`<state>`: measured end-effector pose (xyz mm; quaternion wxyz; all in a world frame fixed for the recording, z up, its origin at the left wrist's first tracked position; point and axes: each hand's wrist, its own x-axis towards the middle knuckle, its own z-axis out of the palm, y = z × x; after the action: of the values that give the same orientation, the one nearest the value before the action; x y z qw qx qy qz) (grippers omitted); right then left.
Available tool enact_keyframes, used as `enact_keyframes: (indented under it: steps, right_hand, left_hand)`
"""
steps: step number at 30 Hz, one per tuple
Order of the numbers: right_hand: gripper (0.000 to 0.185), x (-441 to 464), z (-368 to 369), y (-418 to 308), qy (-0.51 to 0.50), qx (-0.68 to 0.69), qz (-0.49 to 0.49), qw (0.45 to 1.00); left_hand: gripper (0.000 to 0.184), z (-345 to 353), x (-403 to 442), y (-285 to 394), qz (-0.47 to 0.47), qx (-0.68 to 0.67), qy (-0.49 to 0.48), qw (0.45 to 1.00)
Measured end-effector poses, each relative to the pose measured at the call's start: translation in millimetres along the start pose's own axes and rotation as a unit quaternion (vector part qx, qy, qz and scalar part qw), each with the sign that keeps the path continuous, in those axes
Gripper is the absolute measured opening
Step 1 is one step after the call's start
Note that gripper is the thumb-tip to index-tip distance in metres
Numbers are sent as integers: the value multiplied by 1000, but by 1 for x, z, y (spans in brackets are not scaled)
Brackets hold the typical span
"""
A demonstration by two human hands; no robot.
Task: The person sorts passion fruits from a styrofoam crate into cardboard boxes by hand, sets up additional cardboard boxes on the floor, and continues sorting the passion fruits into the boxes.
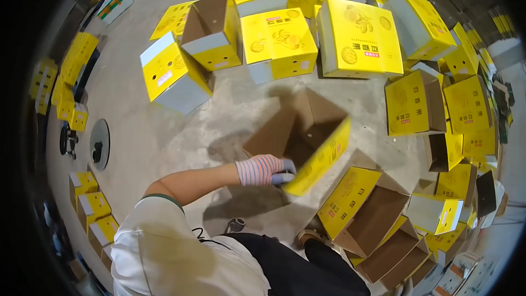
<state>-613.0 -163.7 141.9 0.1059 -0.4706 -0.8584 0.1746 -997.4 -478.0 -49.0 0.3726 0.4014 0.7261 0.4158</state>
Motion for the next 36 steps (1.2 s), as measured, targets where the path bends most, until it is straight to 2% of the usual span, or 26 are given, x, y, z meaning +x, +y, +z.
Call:
enact_keyframes:
  steps: [2,3,4,5,6,7,8,10,12,15,16,18,19,20,21,24,25,26,27,28,29,30,31,32,34,36]
  right_hand:
    - [37,20,21,-46,-82,9,-104,991]
    - [36,27,33,-70,-122,13,-152,981]
    - [36,25,49,-102,-155,-15,-254,955]
    - [36,15,68,-133,-175,4,-297,939]
    - [37,6,85,-159,-218,4,-336,916]
    - [39,-2,103,-175,-271,12,-363,891]
    - [46,-9,126,-179,-307,-20,-392,867]
    - [66,-22,164,-185,-406,-102,-330,846]
    - [73,-33,199,-182,-447,-164,-292,829]
    - [67,-48,232,-168,-460,-215,-315,802]
    - [53,-52,242,-165,-442,-246,-292,812]
    - [39,-46,266,-143,-411,-277,-277,823]
    - [26,-41,262,-139,-396,-261,-292,831]
    - [28,-34,255,-138,-407,-238,-289,834]
    - [31,-28,248,-137,-416,-215,-285,836]
    - [36,-27,249,-123,-401,-199,-278,850]
    - [29,-32,242,-124,-387,-180,-289,857]
    - [29,-35,246,-123,-387,-182,-283,858]
    - [30,-35,252,-123,-384,-182,-276,862]
    - [30,-34,256,-125,-377,-200,-263,865]
    - [29,-30,267,-122,-375,-214,-237,870]
    - [28,-26,277,-120,-373,-224,-213,875]
    - [25,-24,278,-119,-373,-237,-183,878]
    - [24,-23,277,-118,-361,-230,-171,887]
    - [24,-26,272,-117,-350,-220,-163,896]
    - [23,-27,269,-117,-340,-211,-167,901]
  left_hand:
    - [35,-12,-15,10,39,118,144,982]
    - [35,-25,-21,-5,96,188,332,919]
    - [36,-48,-32,-22,21,260,392,883]
    - [36,-78,-46,-35,-54,328,445,832]
    - [62,-118,-68,-8,-208,315,339,862]
    - [73,-136,-85,-43,-305,354,368,804]
    - [86,-156,-99,-90,-372,413,415,720]
    - [94,-186,-145,-147,-458,451,429,635]
    - [98,-193,-177,-173,-460,397,411,679]
    - [100,-164,-185,-145,-436,451,347,697]
    - [100,-145,-187,-127,-428,459,334,703]
    - [97,-112,-182,-98,-464,384,253,757]
    - [94,-81,-189,-115,-357,479,287,749]
    - [92,-59,-194,-122,-318,464,244,790]
    - [92,-43,-189,-87,-346,427,183,815]
    - [95,-30,-185,-60,-236,585,344,695]
    - [98,-37,-179,-29,-282,547,369,696]
    - [104,-46,-176,-36,-302,526,404,684]
    - [103,-54,-173,-28,-340,535,386,670]
    - [91,-60,-179,-55,-352,362,360,785]
    - [80,-64,-188,-105,-353,175,311,865]
    - [59,-61,-187,-164,-267,49,244,931]
    - [52,-43,-177,-185,-220,-168,277,920]
    - [61,-34,-167,-220,-164,-103,267,944]
    - [66,-16,-140,-156,-167,127,294,932]
    - [71,-16,-115,-105,-210,232,157,937]
